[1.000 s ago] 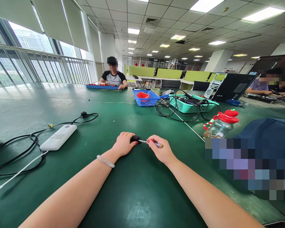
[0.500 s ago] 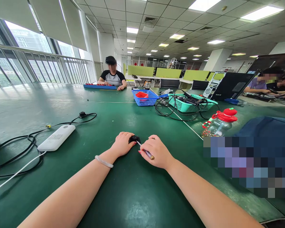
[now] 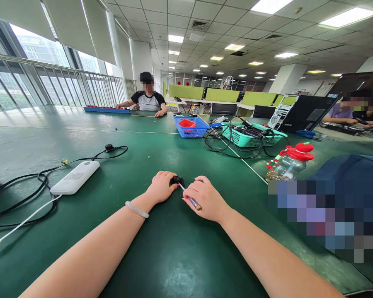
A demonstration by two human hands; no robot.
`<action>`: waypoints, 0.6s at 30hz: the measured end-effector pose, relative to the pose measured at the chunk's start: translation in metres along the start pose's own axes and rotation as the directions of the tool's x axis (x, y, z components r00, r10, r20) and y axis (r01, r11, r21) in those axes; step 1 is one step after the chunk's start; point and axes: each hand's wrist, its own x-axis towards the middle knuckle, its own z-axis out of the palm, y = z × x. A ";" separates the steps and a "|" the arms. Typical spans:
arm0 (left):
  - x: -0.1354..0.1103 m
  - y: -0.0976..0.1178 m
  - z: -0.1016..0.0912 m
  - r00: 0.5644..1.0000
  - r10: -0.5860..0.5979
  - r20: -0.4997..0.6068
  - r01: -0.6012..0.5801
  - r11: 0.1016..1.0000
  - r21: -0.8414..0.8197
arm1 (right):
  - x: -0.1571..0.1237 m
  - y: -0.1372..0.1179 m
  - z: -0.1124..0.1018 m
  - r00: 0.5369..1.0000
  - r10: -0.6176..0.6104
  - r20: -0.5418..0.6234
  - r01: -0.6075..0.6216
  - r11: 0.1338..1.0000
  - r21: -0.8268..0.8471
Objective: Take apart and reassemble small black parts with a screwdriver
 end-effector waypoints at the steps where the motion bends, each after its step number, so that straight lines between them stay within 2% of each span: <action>1: 0.000 0.000 0.000 1.000 -0.002 0.001 0.002 1.000 0.002 | 0.000 0.000 0.000 1.000 0.010 -0.017 -0.010 1.000 -0.001; 9: 0.000 -0.001 0.000 1.000 0.001 0.002 -0.001 1.000 0.008 | 0.001 -0.002 0.000 0.998 0.056 -0.025 -0.055 0.998 0.038; 18: -0.002 0.003 -0.003 0.999 -0.030 0.017 0.030 1.000 0.003 | -0.001 0.001 0.001 0.983 0.141 -0.114 -0.126 0.983 0.130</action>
